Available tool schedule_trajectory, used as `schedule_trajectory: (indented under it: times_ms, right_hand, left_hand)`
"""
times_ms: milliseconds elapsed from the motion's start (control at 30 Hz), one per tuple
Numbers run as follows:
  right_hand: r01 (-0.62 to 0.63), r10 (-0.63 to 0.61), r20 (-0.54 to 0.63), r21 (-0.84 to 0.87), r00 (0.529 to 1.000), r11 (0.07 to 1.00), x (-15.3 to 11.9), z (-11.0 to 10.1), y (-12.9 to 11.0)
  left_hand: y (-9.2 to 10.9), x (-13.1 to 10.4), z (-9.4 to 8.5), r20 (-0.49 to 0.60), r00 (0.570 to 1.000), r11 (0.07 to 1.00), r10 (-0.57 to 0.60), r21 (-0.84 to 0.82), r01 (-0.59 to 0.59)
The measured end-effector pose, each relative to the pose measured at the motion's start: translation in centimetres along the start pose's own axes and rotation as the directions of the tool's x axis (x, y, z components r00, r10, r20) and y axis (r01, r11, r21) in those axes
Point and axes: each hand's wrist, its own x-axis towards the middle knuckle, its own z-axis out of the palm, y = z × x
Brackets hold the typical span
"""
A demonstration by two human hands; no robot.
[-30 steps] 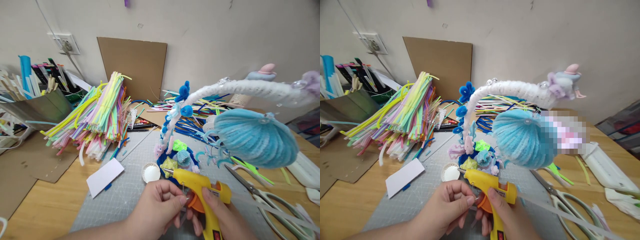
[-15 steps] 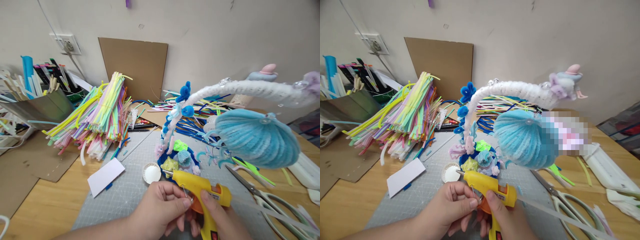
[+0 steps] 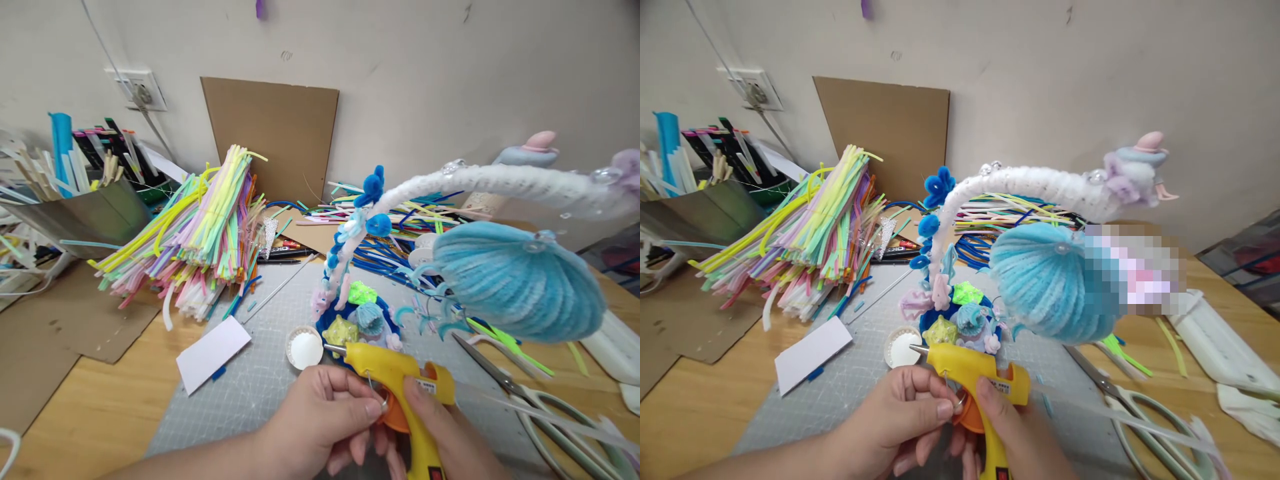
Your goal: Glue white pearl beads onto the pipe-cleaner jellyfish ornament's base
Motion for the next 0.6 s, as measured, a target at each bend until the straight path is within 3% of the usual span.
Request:
schedule_trajectory:
  times_ms: [133, 233, 300, 333, 367, 467, 533, 600]
  right_hand:
    - [-0.067, 0.061, 0.035, 0.205, 0.998, 0.976, -0.1, 0.0, -0.5]
    - [-0.053, 0.047, 0.029, 0.271, 0.998, 0.961, -0.3, -0.1, -0.9]
    - [0.002, 0.002, -0.021, 0.204, 1.0, 0.979, -0.5, -0.2, -0.9]
    - [0.033, -0.024, -0.066, 0.14, 0.998, 0.99, -0.5, -0.3, -0.9]
    - [0.06, -0.051, -0.119, 0.072, 0.992, 0.996, -0.6, -0.3, -0.8]
    - [0.087, -0.103, -0.209, -0.085, 0.972, 0.993, -0.7, -0.4, -0.7]
    - [0.066, -0.086, -0.206, -0.102, 0.975, 0.993, -0.7, -0.3, -0.8]
    - [0.055, -0.064, -0.172, -0.061, 0.983, 0.997, -0.7, -0.2, -0.9]
  left_hand:
    - [-0.2, -0.7, 0.3, 0.036, 0.999, 0.996, -0.004, 0.084, 0.001]
    - [0.8, -2.1, 0.0, 0.025, 0.998, 0.916, 0.054, 0.398, -0.059]
    - [2.0, -3.0, -0.7, 0.054, 0.959, 0.65, 0.279, 0.724, -0.23]
    - [2.8, -3.4, -1.2, 0.05, 0.916, 0.475, 0.399, 0.843, -0.253]
    - [3.6, -3.7, -1.8, 0.004, 0.865, 0.334, 0.501, 0.922, -0.198]
    - [5.5, -3.6, -3.6, -0.213, 0.776, 0.208, 0.594, 0.972, 0.107]
    - [6.0, -3.2, -4.4, -0.181, 0.765, 0.111, 0.619, 0.983, 0.143]
    - [6.0, -2.7, -4.7, -0.092, 0.783, 0.032, 0.615, 0.995, 0.092]
